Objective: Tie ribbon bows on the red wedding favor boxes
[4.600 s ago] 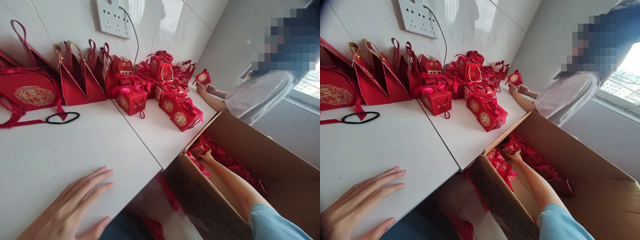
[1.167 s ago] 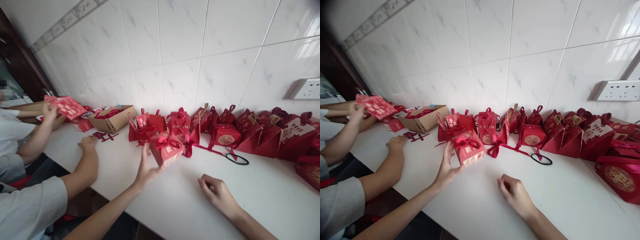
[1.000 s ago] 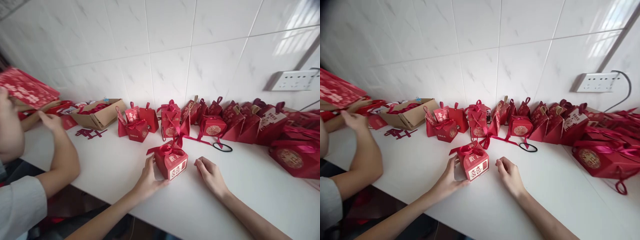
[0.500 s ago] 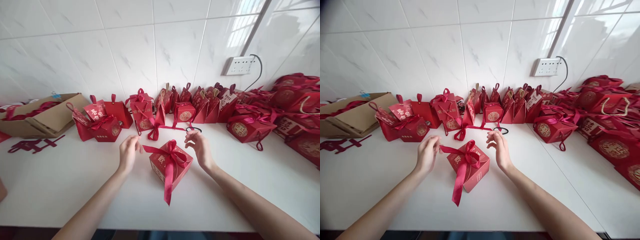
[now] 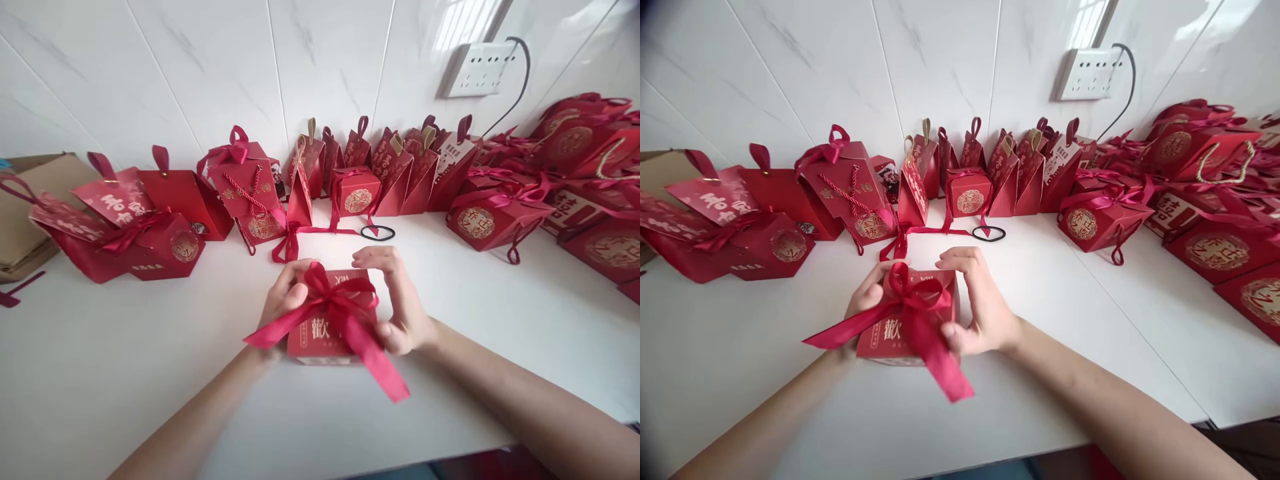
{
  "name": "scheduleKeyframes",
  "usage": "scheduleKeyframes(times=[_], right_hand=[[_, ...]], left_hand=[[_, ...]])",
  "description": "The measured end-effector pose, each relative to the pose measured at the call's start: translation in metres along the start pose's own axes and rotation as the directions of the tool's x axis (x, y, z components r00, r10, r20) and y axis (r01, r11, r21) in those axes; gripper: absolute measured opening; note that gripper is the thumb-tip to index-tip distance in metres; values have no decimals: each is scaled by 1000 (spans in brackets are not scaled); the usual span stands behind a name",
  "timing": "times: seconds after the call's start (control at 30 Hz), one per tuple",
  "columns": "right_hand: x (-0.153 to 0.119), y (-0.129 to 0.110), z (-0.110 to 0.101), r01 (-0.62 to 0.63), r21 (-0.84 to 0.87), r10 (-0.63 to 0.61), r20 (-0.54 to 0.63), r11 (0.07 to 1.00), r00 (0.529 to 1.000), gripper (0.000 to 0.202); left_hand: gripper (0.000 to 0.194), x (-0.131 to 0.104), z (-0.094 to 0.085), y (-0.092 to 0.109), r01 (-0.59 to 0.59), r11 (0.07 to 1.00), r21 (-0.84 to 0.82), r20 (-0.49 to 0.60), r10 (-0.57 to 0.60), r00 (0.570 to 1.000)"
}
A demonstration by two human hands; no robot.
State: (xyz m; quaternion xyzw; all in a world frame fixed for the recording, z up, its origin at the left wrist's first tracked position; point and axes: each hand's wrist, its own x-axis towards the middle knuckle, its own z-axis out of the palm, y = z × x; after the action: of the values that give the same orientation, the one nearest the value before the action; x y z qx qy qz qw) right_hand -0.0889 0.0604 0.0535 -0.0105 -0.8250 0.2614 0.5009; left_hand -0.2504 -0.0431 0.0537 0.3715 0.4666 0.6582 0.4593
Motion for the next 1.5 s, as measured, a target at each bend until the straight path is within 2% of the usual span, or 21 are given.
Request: scheduleKeyframes(times=[0.13,0.27,0.33,0.47,0.63,0.73,0.8,0.83,0.87,0.9,0.97,1.0,1.03,1.1,1.17,1.23,1.3,1.37,1.43,1.47,1.5], right_hand=[[7,4,-13,-54,-5,54,95,999,994,24],[12,-4,-16,-19,4,19,78,1000,997,9],[14,-11,-15,-26,-14,27,60,1000,998,6],[14,-24,-13,-192,-18,192,-1,981,981,17],[18,-24,-11,-541,203,550,15,816,835,38],[26,-20,-23,-598,256,614,24,760,789,35],[33,-19,-39,-661,267,648,145,702,747,40],[36,-19,-48,-724,245,669,277,644,689,44],[39,-20,-57,-798,187,673,449,573,588,49],[42,-21,-65,-863,91,649,622,496,438,53],[45,-23,-77,-916,-135,531,842,378,95,58],[46,-24,-80,-913,-217,469,883,345,-33,59],[46,-25,-81,-907,-268,423,899,325,-114,57],[45,-25,-79,-909,-286,384,910,304,-158,48],[42,-23,-76,-926,-227,371,923,302,-105,36],[38,-20,-76,-941,-114,361,933,320,10,27],[35,-17,-78,-950,32,365,919,312,151,25],[35,-15,-82,-929,249,390,855,273,343,35],[37,-14,-86,-796,527,506,620,298,600,58],[39,-13,-87,-683,629,570,425,371,703,59],[41,-12,-88,-574,675,608,229,463,760,48]], left_hand=[[18,5,-1,11,-205,900,384,-77,253,964],[14,3,2,17,-421,675,606,-46,558,828],[17,0,4,20,-469,608,641,3,608,794],[18,-10,9,25,-389,684,618,-24,510,860],[25,-14,11,28,-353,761,545,-16,431,902],[20,-9,0,36,-405,786,467,3,457,890],[30,-5,-13,48,-322,838,440,28,346,938],[39,-3,-20,56,-222,870,440,77,209,975],[48,-2,-27,64,-89,889,450,162,16,987],[53,-2,-32,72,51,878,476,260,-196,945],[59,-3,-38,83,257,794,552,412,-527,744],[58,-3,-38,86,309,747,589,446,-620,646],[54,-4,-36,87,336,711,618,457,-673,582],[42,-6,-29,84,359,679,640,448,-709,544],[31,-8,-22,78,391,690,610,435,-703,563],[26,-10,-20,73,428,727,537,435,-673,598],[30,-11,-26,72,447,782,434,439,-617,653],[40,-9,-39,73,360,888,285,483,-458,746],[51,-5,-57,77,126,987,100,493,-159,855],[57,-3,-66,79,-37,999,6,434,30,900],[62,0,-74,81,-185,982,-45,328,189,926]])
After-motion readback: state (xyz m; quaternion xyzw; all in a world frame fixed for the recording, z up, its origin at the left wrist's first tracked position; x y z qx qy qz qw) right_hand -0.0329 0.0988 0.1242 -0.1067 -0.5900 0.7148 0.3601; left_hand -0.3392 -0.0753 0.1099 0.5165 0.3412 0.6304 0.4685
